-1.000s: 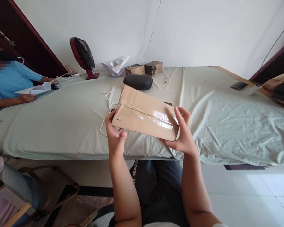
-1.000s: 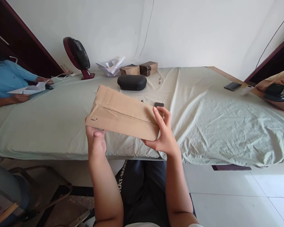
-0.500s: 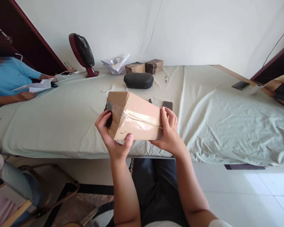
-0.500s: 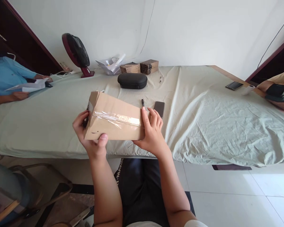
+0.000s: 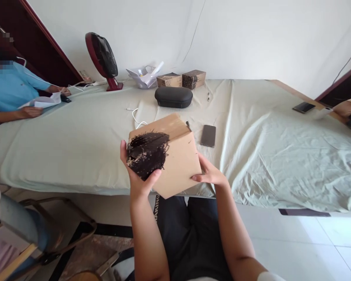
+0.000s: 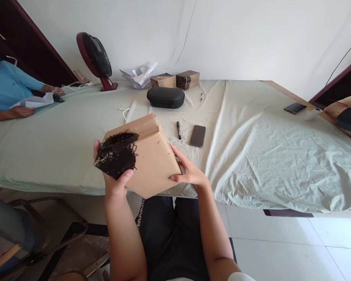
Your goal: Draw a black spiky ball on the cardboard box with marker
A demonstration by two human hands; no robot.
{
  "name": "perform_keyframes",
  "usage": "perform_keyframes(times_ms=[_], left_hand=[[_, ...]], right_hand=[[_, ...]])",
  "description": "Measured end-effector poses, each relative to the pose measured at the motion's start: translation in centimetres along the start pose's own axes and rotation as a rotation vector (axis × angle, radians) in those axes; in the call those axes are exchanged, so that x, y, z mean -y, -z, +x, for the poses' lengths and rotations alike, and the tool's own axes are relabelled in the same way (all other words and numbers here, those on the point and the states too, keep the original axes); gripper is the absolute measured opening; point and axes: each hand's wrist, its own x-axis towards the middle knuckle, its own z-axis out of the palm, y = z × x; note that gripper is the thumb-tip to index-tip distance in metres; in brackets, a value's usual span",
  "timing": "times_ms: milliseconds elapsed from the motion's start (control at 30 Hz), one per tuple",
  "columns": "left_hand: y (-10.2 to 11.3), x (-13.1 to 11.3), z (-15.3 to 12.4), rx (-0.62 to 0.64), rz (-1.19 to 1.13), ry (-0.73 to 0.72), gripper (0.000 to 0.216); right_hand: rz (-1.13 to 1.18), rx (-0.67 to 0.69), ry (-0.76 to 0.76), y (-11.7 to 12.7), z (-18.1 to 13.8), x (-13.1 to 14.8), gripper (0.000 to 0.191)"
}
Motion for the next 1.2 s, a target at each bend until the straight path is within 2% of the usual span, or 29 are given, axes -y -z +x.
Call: perform_keyframes(times_ms=[67,133,233,300,400,500,600,733,833,900,1033,1200], left_hand=[[0.7,1.5,-0.1,-0.027,-0.054,0.009,0.117],[1.3,2.4,-0.1,-0.118,-0.063,-0.02,0.116],[1.5,2.9,-0.2,-0.235,0.041,-0.088,0.114],[1.1,3.2,-0.3,-0.241,0.118,-0.12,0.118],[-0.4,4.5,-0.6,-0.226,0.154,-0.113,0.124],[-1.7,6.2,-0.9,-0.206,0.16,-0.047,0.128],[-2.3,7.9,-1.5,-0.159,0.144,0.031,0.127],[-2.3,10.5,-2.8,-0.137,0.082,0.138,0.123],[-2.2,12.4,-4.0,-0.187,0.159,0.195,0.122],[-2.1,13.2,-4.6,-0.166,0.215,0.261,0.116],[-2.1,13.7,-5.0,-0.028,0.183,0.417,0.092],[-2.1,13.5,-4.9,-0.01,0.183,0.436,0.089]], right_hand=[[0.023,0.046,-0.013,0.1,0.2,-0.4,0.114],[-0.015,0.036,-0.065,0.9,0.5,-0.4,0.097],[-0.263,-0.182,-0.234,3.0,2.6,0.2,0.065],[-0.512,-0.326,-0.377,4.5,5.5,0.2,0.056],[-0.653,-0.399,-0.487,6.2,11.6,-1.0,0.058],[-0.781,-0.435,-0.568,6.3,16.9,-3.1,0.054],[-0.862,-0.447,-0.591,5.7,19.7,-5.0,0.037],[-0.876,-0.482,-0.591,5.6,20.1,-6.6,0.043],[-0.847,-0.493,-0.561,6.2,19.7,-7.0,0.046],[-0.829,-0.489,-0.536,6.8,19.7,-7.2,0.046],[-0.817,-0.434,-0.508,7.7,20.1,-7.5,0.042],[-0.832,-0.356,-0.492,8.1,20.7,-7.8,0.033]])
